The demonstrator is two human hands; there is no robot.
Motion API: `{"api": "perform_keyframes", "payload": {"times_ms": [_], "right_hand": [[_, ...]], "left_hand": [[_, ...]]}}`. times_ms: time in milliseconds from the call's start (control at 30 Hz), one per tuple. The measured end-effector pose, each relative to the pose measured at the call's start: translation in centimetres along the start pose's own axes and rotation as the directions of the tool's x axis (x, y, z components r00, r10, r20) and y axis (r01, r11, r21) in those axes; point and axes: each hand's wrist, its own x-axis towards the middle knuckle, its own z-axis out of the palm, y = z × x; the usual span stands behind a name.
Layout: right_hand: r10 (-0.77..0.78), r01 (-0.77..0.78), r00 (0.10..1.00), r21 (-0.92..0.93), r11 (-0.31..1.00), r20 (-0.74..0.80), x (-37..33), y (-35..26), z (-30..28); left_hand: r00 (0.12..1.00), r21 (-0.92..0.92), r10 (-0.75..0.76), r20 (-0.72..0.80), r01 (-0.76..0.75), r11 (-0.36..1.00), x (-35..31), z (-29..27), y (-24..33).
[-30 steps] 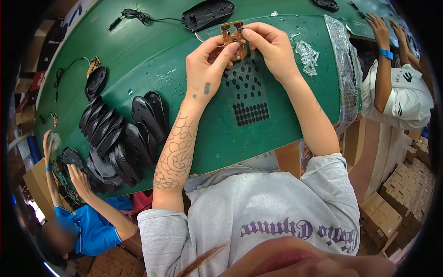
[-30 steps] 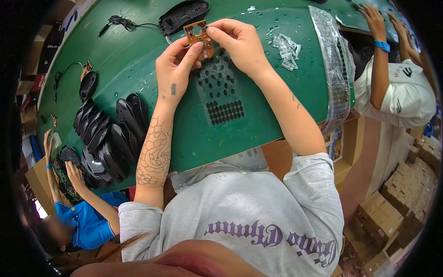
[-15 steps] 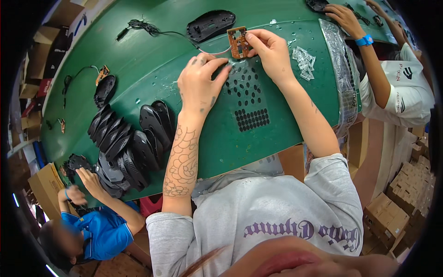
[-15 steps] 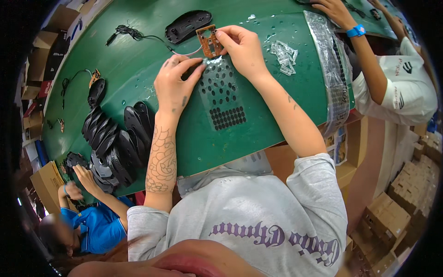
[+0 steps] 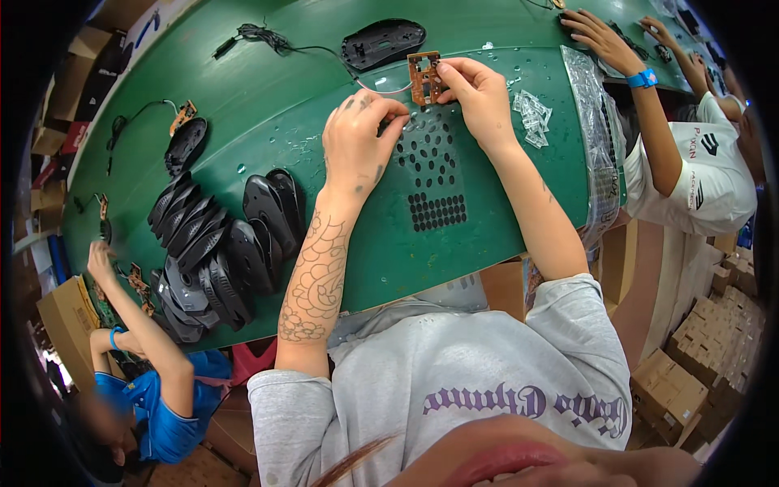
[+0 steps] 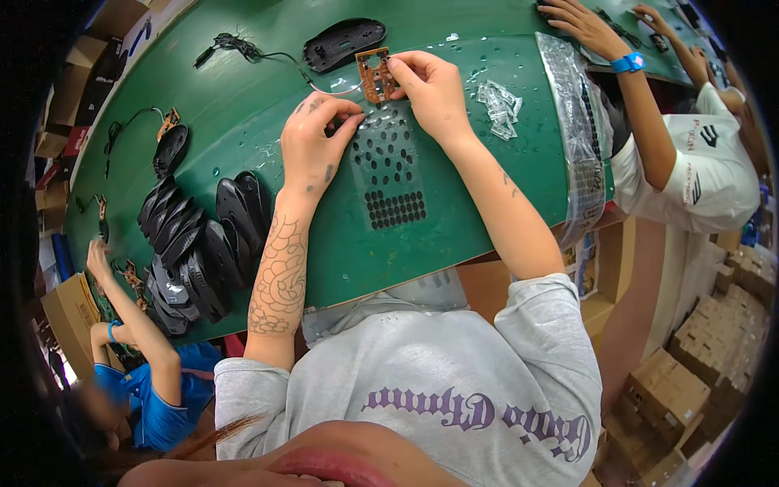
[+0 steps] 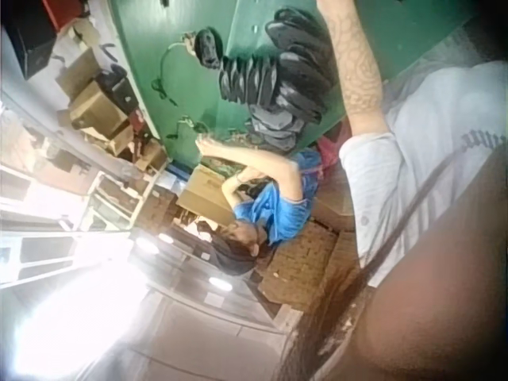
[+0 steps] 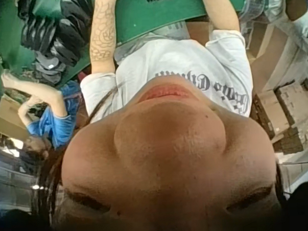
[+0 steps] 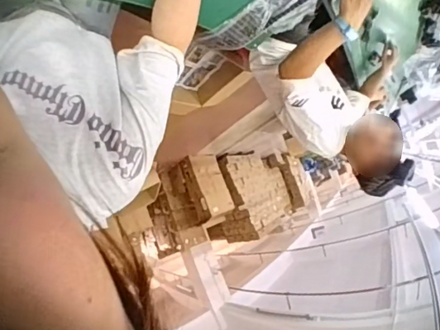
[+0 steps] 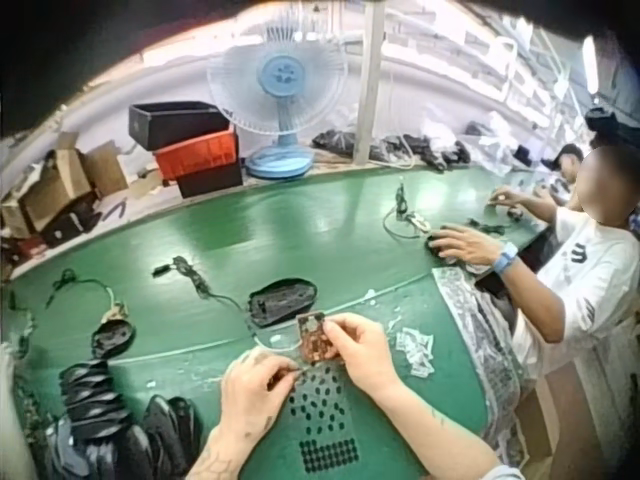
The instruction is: Manually assembling small electronic circuit boards and connecting wires at a workbench station.
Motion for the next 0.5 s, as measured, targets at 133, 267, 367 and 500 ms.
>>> {"api": "perform_keyframes", "payload": {"times_ms": [133,267,367,500], "right_hand": [[0.009,-0.009,1.0,0.003,1.0,0.002,0.0,0.0,-0.1],[0.015,-0.015,1.0,-0.013,1.0,0.01,-0.1,-0.1,0.0],[-0.026,0.026,0.999,-0.036,0.999,0.021,-0.4,-0.2,0.0],[-0.03,0.033,0.999,-0.05,0.998,0.044,-0.7,-0.6,0.3]], "left_hand": [[0.987,0.023,0.144,-0.066,-0.143,0.99,0.1,0.3,-0.4],[0.978,-0.068,0.158,-0.134,-0.168,0.983,0.3,0.1,-0.3],[0.962,-0.511,-0.261,-0.082,0.185,0.839,0.6,0.1,0.7],[0.921,-0.627,-0.39,-0.016,0.294,0.722,0.5,0.0,0.7]]}}
